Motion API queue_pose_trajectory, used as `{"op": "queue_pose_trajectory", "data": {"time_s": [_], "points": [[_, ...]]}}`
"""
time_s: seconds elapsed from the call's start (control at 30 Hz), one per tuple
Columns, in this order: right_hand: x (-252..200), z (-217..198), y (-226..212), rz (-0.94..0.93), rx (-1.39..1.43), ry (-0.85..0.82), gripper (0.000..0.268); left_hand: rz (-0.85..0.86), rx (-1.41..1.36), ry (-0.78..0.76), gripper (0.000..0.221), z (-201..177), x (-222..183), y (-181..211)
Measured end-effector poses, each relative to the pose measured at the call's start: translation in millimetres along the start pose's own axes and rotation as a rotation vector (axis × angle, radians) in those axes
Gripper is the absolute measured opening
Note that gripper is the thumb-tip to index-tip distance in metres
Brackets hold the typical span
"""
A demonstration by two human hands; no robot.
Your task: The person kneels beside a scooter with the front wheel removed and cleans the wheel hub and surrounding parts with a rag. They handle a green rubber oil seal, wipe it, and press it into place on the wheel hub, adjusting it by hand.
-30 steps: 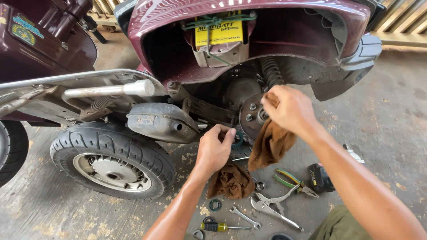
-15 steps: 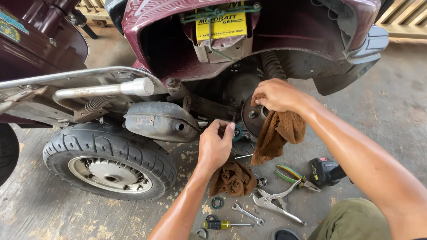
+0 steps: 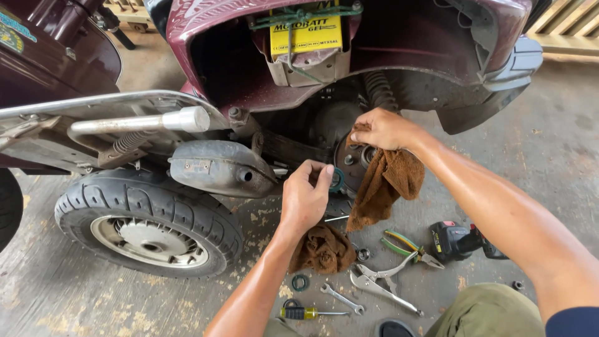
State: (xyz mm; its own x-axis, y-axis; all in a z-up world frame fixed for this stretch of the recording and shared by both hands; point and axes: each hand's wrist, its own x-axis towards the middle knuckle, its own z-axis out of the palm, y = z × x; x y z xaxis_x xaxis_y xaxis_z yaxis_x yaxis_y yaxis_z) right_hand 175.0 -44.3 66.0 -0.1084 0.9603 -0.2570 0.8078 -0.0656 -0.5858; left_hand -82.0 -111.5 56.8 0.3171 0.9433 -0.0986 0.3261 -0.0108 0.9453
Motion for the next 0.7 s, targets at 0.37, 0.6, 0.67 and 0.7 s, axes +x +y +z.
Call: {"op": "queue_pose_trajectory", "data": {"time_s": [0.37, 0.6, 0.67, 0.7], "points": [[-11.1, 3.6, 1.1, 0.013, 0.016, 0.085, 0.023, 0.016, 0.009, 0.068, 0.027, 2.5, -8.0, 5.5], [6.0, 4.3, 17.0, -0.006, -0.036, -0.004, 0.017, 0.020, -0.019, 0.048, 0.028, 2.1, -10.0, 5.1], [5.6, 5.8, 15.6, 0.000, -0.037, -0.002, 0.016, 0.021, -0.016, 0.047, 0.028, 1.8, -10.2, 5.2], [5.1, 3.8, 15.3, 0.006, -0.043, 0.002, 0.016, 0.026, -0.017, 0.048, 0.028, 2.7, -8.9, 6.5]]}}
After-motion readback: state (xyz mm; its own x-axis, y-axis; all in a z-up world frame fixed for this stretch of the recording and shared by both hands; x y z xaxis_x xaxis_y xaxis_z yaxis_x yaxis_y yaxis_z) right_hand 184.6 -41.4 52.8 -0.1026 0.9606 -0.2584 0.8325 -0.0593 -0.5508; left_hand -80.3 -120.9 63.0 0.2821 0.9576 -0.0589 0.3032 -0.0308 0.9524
